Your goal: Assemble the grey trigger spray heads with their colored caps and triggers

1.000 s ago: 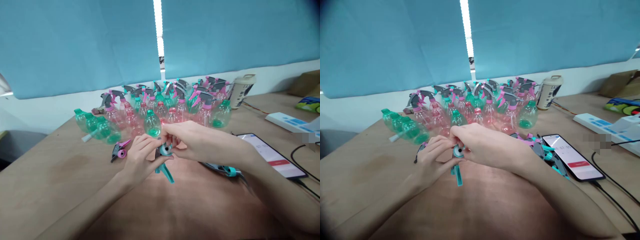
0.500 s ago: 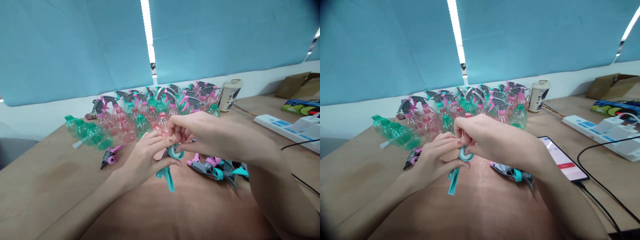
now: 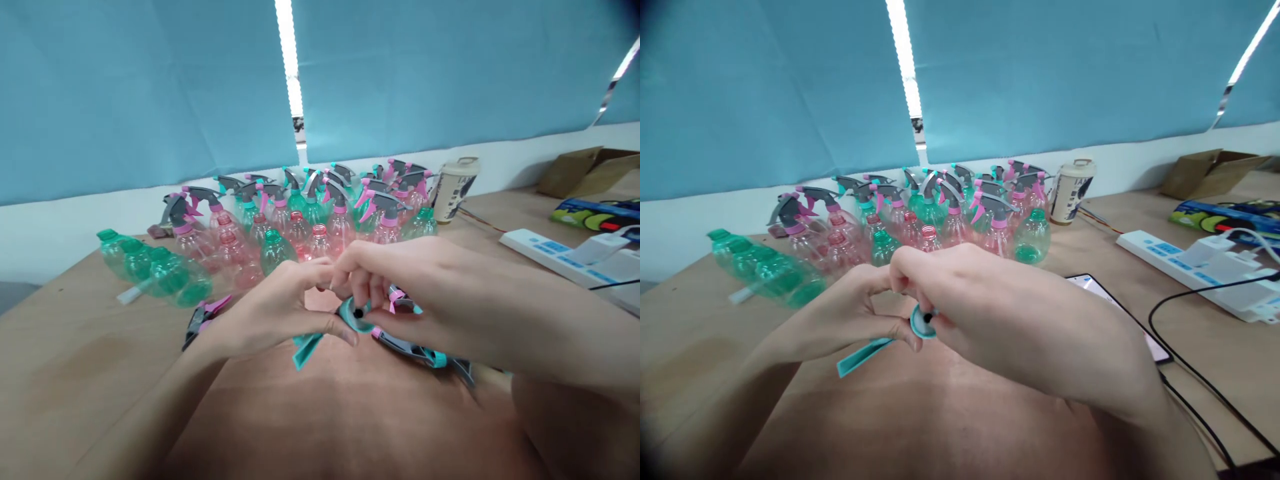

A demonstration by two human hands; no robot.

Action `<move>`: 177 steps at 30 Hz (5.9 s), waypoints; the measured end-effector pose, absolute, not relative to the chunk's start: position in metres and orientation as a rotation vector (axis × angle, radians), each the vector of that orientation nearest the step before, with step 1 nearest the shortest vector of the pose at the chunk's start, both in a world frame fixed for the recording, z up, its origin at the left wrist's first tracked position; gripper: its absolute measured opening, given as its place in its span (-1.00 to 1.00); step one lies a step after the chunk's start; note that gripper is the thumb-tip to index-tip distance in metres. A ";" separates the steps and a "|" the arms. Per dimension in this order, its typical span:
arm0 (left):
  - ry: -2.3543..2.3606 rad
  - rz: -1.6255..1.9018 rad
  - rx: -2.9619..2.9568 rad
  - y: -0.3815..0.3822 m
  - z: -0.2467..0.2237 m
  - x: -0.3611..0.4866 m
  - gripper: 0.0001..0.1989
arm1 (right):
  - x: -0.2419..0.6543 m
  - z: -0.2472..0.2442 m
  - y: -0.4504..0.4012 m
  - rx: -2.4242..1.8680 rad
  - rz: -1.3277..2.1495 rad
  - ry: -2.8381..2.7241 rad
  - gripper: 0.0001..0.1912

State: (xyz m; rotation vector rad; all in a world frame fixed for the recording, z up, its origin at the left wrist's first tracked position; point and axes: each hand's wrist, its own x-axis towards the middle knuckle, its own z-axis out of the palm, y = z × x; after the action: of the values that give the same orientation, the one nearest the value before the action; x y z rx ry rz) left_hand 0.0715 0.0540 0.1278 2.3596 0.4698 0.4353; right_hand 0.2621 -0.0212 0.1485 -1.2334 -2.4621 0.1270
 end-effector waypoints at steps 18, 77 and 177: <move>0.632 0.948 2.532 0.059 0.116 0.071 -0.64 | 0.257 0.147 -0.015 -1.335 -0.018 -2.231 -0.72; 0.460 0.493 2.214 0.057 0.123 0.065 -0.83 | 0.256 0.154 -0.029 -1.227 0.092 -2.379 -0.79; 0.821 1.396 2.557 0.035 0.077 0.083 -0.80 | 0.259 0.145 0.006 -1.286 0.600 -2.335 -0.85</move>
State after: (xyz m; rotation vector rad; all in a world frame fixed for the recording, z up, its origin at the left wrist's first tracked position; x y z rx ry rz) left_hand 0.0826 0.0352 0.0769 2.5565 0.8206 1.3960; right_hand 0.2594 0.0060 0.1454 -1.2859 -2.3346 0.6003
